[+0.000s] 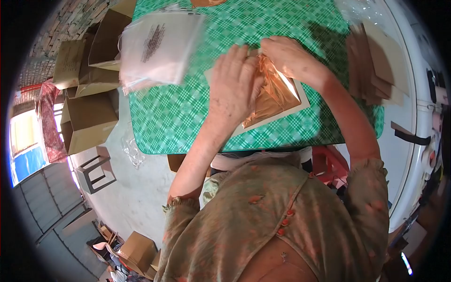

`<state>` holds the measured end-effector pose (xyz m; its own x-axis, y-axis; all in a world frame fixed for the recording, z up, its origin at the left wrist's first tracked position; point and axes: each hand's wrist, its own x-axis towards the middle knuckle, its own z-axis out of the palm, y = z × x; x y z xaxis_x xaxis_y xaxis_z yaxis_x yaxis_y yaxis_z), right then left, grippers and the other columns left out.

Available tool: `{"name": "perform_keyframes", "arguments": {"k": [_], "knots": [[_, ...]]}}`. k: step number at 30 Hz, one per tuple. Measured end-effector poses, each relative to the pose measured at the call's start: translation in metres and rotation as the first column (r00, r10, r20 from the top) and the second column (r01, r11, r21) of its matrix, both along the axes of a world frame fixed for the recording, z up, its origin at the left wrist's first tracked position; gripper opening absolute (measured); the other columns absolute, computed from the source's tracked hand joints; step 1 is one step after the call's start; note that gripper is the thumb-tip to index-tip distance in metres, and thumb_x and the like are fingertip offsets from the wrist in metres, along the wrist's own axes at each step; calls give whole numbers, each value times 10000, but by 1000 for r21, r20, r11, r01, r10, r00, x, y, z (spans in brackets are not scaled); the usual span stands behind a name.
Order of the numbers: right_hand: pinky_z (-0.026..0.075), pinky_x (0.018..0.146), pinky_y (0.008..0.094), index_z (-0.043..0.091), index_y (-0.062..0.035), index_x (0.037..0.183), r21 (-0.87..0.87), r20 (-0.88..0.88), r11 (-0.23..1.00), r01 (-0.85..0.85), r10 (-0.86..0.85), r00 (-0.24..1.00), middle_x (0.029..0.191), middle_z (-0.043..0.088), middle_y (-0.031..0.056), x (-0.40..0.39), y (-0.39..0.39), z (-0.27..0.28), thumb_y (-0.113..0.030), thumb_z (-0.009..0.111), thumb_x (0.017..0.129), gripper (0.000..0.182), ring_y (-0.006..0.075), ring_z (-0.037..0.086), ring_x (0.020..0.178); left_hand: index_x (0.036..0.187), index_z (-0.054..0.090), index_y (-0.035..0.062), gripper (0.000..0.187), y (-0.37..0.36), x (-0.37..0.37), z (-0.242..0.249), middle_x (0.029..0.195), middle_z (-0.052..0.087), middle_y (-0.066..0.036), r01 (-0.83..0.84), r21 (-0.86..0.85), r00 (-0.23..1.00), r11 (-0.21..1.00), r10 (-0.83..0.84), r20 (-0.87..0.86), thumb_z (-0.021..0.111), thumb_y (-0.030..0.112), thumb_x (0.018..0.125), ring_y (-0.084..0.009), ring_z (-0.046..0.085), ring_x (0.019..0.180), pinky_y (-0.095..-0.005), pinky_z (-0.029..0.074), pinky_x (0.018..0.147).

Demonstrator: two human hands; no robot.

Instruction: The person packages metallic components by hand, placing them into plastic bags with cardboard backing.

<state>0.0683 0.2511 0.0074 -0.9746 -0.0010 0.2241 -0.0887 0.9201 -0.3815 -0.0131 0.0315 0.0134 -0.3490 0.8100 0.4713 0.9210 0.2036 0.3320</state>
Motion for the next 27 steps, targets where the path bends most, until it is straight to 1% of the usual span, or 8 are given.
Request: {"name": "perform_keyframes", "arguments": {"k": [2,8,11,14,17,20,24,27], "knots": [[533,903,495,579,30,1042,14,126,997,72,-73,989,1030,630,212,-7,-9,11,-44,563,983,96,423,631,1029,1552,531,41,621,-1,6,-6,1650,467,-215,134,-75,987,988,-126,103,713,318,1027,-434,432,1542,-592,262,1319],[547,888,503,581,31,1027,14,183,997,78,-80,980,1024,635,216,-9,-6,11,-72,567,995,109,431,649,1013,1646,472,131,751,-4,11,-18,1730,360,-202,101,-265,993,959,-114,-32,538,611,1073,-429,288,1615,-611,196,1324],[546,886,507,572,26,1012,-33,84,999,23,-20,996,1024,639,211,-7,1,5,-73,603,979,109,428,652,1007,1650,472,145,763,-3,10,-17,1733,356,-203,104,-285,993,953,-115,-23,521,638,1070,-439,281,1615,-610,185,1325],[547,898,468,601,11,1071,-159,217,960,231,-194,957,1054,655,188,-6,-7,27,-65,642,972,131,405,645,1053,1647,474,142,759,-3,11,-17,1733,356,-205,106,-289,993,951,-117,-20,519,636,1074,-441,280,1615,-608,186,1325],[497,1064,528,659,37,1174,-23,-122,963,270,-271,955,1271,688,170,18,-12,17,-187,591,1062,260,370,605,1325,1648,472,137,752,-3,11,-19,1735,353,-204,101,-293,993,951,-116,-33,511,629,1080,-444,276,1618,-607,186,1326],[354,1215,595,626,14,1409,124,-136,977,176,-159,978,1512,606,157,52,-39,9,-348,610,1075,493,327,459,1521,1654,461,135,737,-4,10,-17,1740,350,-199,104,-320,992,942,-123,-39,512,600,1084,-437,275,1622,-605,186,1328],[70,1337,627,364,-1,1679,197,104,969,147,-170,980,1746,375,158,83,-59,-3,-572,586,1047,880,302,234,1665,1656,462,142,674,-3,9,-19,1746,347,-188,98,-318,991,943,-121,-53,511,517,1099,-426,277,1626,-603,184,1330],[67,1336,640,371,19,1666,221,92,954,200,-225,970,1740,383,161,84,-58,-5,-573,602,1031,899,300,253,1658,1658,464,147,636,-4,10,-18,1746,350,-181,88,-318,992,944,-112,-58,514,455,1103,-422,284,1624,-603,183,1332]]}}
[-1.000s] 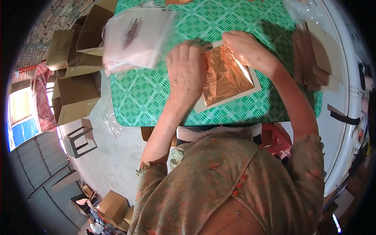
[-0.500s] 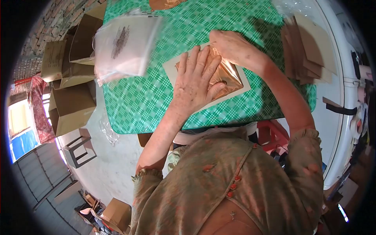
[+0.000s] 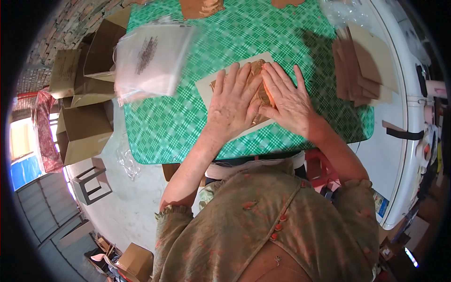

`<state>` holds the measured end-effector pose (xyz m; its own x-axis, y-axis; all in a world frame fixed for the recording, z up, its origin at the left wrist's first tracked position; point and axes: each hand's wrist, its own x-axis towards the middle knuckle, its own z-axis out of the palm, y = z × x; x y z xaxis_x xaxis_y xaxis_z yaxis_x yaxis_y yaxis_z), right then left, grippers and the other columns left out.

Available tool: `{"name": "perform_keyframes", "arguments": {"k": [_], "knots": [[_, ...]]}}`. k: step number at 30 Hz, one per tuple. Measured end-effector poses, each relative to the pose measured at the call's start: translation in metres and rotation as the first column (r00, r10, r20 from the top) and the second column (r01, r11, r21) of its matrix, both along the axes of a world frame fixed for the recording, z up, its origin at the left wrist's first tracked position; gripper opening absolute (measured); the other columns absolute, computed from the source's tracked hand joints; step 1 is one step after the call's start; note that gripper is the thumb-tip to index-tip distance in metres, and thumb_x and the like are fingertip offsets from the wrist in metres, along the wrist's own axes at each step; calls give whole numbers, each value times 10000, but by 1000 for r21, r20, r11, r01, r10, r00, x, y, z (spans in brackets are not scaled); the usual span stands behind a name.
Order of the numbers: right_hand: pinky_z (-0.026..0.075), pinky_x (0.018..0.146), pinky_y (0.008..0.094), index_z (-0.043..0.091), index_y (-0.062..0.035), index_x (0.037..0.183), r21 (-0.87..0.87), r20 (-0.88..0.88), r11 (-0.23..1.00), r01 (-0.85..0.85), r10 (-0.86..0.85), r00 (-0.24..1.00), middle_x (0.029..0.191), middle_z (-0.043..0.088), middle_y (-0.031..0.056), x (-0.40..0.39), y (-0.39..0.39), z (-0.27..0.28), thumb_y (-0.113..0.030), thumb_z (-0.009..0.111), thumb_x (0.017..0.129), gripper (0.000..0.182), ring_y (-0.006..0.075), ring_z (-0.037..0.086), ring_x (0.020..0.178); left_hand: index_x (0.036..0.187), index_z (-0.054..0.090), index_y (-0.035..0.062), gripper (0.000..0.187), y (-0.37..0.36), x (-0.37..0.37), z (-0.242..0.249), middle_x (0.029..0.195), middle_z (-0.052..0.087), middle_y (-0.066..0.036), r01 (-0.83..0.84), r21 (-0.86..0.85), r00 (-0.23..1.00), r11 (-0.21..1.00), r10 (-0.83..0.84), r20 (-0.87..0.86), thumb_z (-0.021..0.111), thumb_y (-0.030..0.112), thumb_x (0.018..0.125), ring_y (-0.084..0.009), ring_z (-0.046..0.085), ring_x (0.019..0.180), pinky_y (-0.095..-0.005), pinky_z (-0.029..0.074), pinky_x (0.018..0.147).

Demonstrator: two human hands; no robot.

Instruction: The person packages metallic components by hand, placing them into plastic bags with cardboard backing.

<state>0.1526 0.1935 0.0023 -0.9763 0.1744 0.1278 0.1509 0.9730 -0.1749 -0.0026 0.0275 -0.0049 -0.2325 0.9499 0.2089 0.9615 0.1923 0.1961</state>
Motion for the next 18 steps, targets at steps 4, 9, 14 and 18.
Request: {"name": "perform_keyframes", "arguments": {"k": [4,9,14,18], "knots": [[69,1331,648,379,26,1660,55,-3,998,0,0,1000,1748,363,166,-2,4,2,-528,592,1047,853,297,254,1657,1655,467,151,617,0,1,0,1733,374,-179,-5,22,1000,1000,4,23,528,412,1100,-420,302,1617,-603,191,1331],[77,1340,611,403,-29,1665,89,-63,996,-28,34,997,1764,351,102,-31,14,2,-467,525,1098,727,291,262,1650,1650,472,154,612,2,2,-1,1723,390,-179,-7,55,1000,998,6,22,546,402,1095,-426,311,1611,-602,200,1329],[84,1347,583,422,-59,1659,60,-50,997,-53,56,997,1760,363,70,-29,19,-5,-434,507,1108,672,273,271,1647,1660,463,192,607,0,2,-1,1754,342,-163,12,59,1000,998,-13,19,546,406,1098,-427,288,1620,-599,195,1332],[89,1347,582,429,-68,1657,86,-41,996,-35,39,998,1759,365,59,-10,11,-8,-417,539,1094,672,271,277,1644,1673,445,213,615,-7,13,2,1770,315,-147,48,33,998,998,-49,34,547,404,1097,-423,270,1628,-594,188,1337]]}}
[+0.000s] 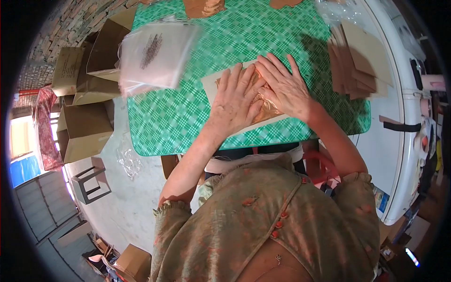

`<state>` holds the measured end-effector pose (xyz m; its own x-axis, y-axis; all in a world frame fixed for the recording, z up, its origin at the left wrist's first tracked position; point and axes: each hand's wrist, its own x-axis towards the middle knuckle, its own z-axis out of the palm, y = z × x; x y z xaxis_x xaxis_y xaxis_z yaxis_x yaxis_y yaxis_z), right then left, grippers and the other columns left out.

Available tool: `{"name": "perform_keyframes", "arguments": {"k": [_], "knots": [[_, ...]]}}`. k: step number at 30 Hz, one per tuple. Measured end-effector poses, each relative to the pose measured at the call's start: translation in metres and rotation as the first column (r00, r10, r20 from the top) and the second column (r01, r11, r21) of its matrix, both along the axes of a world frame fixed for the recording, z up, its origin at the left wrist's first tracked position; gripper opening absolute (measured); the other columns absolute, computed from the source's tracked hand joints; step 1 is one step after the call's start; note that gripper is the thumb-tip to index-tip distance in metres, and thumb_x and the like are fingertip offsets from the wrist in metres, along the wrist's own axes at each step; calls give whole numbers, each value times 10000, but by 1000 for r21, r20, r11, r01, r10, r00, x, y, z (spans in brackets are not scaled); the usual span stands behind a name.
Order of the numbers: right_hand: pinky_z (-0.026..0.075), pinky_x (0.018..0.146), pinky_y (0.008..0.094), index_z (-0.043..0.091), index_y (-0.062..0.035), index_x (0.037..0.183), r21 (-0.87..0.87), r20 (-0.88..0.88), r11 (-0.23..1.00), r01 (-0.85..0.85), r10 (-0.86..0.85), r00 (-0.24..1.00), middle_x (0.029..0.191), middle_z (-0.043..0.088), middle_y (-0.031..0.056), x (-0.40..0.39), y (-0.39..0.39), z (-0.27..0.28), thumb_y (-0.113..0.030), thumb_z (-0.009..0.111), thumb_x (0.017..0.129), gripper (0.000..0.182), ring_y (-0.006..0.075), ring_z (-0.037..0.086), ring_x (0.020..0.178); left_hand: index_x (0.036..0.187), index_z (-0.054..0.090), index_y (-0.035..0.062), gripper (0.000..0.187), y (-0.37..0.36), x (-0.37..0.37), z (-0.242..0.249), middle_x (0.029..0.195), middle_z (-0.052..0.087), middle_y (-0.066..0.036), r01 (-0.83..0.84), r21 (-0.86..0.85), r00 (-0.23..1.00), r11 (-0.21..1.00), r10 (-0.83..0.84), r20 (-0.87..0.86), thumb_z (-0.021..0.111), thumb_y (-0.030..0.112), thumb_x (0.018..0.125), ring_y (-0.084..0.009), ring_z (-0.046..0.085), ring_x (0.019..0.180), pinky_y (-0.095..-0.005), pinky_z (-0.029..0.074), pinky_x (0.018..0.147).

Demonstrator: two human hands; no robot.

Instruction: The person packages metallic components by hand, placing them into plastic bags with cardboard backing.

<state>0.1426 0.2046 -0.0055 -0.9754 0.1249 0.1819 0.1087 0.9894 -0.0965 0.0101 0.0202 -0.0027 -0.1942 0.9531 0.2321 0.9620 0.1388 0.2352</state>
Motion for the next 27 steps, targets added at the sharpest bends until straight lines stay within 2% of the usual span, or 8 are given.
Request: {"name": "perform_keyframes", "arguments": {"k": [10,13,15,17,18,20,23,27], "knots": [[222,1306,615,529,-62,1589,-33,-52,995,94,-95,994,1704,447,78,86,-37,21,-256,726,980,670,326,341,1596,1663,463,206,636,-28,38,1,1757,349,-131,109,-38,994,993,-109,4,584,399,1070,-406,270,1634,-578,176,1347],[452,1096,528,643,-24,1392,-195,-287,970,142,-195,938,1423,637,166,131,-69,21,-138,733,939,476,383,582,1335,1657,471,213,615,-32,43,1,1756,353,-128,122,-25,992,992,-122,6,572,406,1082,-400,272,1634,-576,176,1348],[515,889,485,699,-26,1162,-324,-210,921,217,-293,933,1090,713,171,167,-100,14,-88,704,963,209,375,683,1033,1644,490,206,599,-34,44,-1,1750,361,-137,133,-17,991,991,-133,0,561,417,1088,-404,275,1630,-584,180,1345],[525,753,481,699,-22,1021,-598,-167,778,192,-355,920,875,698,161,178,-131,7,-81,675,1000,67,382,679,827,1620,524,186,585,-34,43,-5,1738,378,-157,147,-8,989,989,-148,-18,546,434,1090,-415,282,1623,-600,186,1338],[537,694,446,710,-12,1037,-667,-145,713,217,-411,900,846,716,148,181,-144,-12,-133,673,1039,126,314,715,765,1621,522,187,585,-34,43,-5,1737,379,-158,154,-9,988,988,-154,-21,544,433,1091,-416,282,1622,-600,186,1338],[563,670,384,718,-6,1050,-910,109,307,278,-470,876,876,753,135,173,-158,-18,-227,670,1087,229,249,755,788,1623,518,190,584,-34,43,-3,1735,380,-161,161,-10,987,987,-161,-27,540,431,1092,-419,282,1621,-600,187,1337],[594,718,372,712,14,1163,-958,127,-285,-7,-447,886,965,786,166,152,-160,-39,-332,543,1159,385,234,780,869,1665,458,226,603,-39,49,1,1769,332,-129,170,-72,984,983,-173,-33,544,425,1103,-403,260,1639,-577,169,1349],[595,694,366,585,17,1372,-903,205,-429,-33,-497,843,1044,766,152,124,-178,-35,-483,432,1185,556,256,768,841,1672,450,231,614,-51,59,3,1771,327,-132,193,-85,981,977,-195,-12,546,436,1101,-405,256,1640,-572,175,1348]]}}
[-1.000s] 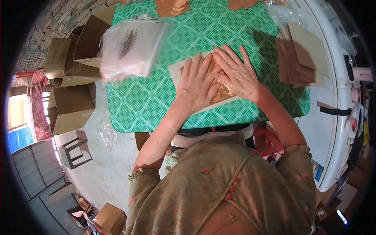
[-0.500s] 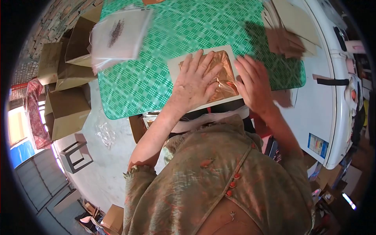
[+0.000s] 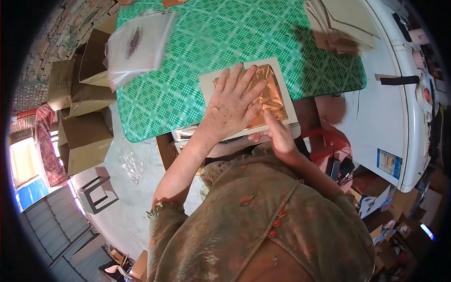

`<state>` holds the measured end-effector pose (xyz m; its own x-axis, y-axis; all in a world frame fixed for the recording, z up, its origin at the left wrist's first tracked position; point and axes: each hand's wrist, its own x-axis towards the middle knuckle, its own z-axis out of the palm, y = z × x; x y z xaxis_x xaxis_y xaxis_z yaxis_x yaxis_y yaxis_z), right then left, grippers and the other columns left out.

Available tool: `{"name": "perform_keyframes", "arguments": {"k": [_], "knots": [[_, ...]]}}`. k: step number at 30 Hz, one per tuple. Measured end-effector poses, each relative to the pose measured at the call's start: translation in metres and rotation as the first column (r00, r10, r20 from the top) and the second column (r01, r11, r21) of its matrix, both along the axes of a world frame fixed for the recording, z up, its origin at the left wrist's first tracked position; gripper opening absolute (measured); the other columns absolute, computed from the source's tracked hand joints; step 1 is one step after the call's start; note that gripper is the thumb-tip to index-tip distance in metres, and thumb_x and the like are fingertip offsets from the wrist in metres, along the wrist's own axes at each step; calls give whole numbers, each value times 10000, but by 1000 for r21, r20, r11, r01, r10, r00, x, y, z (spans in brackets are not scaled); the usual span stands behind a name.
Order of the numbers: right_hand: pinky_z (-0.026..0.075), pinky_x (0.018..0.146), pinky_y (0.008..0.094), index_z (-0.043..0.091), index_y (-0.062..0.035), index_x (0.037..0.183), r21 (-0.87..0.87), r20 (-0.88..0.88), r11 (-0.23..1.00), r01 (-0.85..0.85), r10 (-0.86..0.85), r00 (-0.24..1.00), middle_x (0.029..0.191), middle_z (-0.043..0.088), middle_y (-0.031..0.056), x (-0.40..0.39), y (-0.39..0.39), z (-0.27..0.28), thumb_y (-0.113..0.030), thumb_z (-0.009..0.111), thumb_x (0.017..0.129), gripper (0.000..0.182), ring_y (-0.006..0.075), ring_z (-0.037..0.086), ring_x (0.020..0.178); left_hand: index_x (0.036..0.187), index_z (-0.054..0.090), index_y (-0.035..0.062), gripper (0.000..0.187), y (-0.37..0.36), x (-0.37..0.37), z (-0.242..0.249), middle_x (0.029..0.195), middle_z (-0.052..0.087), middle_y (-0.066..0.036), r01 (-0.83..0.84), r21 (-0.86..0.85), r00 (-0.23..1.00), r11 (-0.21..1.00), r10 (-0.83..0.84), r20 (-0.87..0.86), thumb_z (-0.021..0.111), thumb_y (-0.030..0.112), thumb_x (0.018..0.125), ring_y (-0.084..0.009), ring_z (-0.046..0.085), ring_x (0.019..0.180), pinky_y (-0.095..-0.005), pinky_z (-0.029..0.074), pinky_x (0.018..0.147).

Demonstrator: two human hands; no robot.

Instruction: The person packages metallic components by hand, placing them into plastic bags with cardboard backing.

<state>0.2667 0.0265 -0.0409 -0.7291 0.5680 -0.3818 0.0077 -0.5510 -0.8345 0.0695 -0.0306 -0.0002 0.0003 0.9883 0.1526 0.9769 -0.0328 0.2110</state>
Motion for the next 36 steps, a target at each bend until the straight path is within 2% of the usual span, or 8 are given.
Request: {"name": "perform_keyframes", "arguments": {"k": [11,17,21,22,24,26,32,36], "knots": [[583,789,350,616,-8,1296,-88,-124,996,0,-11,992,1028,741,141,-20,-20,-26,-496,305,1208,585,230,728,855,1621,534,214,620,-2,0,-13,1769,340,-140,-4,75,993,997,-6,121,649,357,1029,-413,229,1655,-591,152,1351],[589,738,405,574,-16,1402,-125,-115,991,-49,34,993,1110,752,155,-16,-12,-17,-502,410,1170,563,292,747,873,1657,481,166,627,-3,-2,-17,1788,306,-132,-17,67,976,998,2,217,548,427,1091,-400,141,1684,-561,82,1368],[572,739,380,587,33,1356,-173,-89,982,-82,67,994,1042,754,175,-18,-6,13,-442,354,1186,555,263,719,831,1623,489,94,688,2,-44,9,1674,442,-229,-174,367,925,914,24,379,724,264,999,-445,371,1579,-564,276,1316],[572,744,378,591,36,1351,-166,-113,979,-116,98,989,1043,758,175,-16,-3,12,-443,352,1186,560,260,720,844,1554,539,46,676,2,-64,18,1561,542,-251,-285,430,938,857,157,308,785,186,940,-470,489,1463,-559,387,1241],[570,748,376,595,36,1350,-157,-131,974,-162,142,981,1059,760,174,-10,2,7,-441,347,1188,561,258,722,870,1478,591,18,593,-6,-114,32,1496,586,-244,-521,378,837,765,374,399,784,202,948,-464,535,1390,-548,419,1197],[567,746,374,595,31,1358,-159,-118,970,-183,165,979,1089,755,171,-5,5,1,-434,345,1190,554,260,724,896,1388,654,14,518,-11,-168,24,1344,655,-230,-592,546,783,593,583,216,807,251,954,-439,615,1235,-521,491,1083],[602,760,405,577,-12,1403,-130,-83,986,-106,95,992,1183,721,130,-7,3,14,-415,429,1177,485,259,739,969,1079,794,51,331,-23,-253,-22,944,710,-169,-726,366,685,582,663,303,858,290,858,-322,694,876,-453,564,801],[593,621,444,567,-91,1420,-216,-14,972,96,-101,995,1226,710,101,-1,1,-10,-317,556,1138,361,281,743,872,1012,771,62,236,-21,-249,-20,856,699,-153,-758,320,652,568,662,369,828,247,877,-360,697,854,-469,559,802]]}}
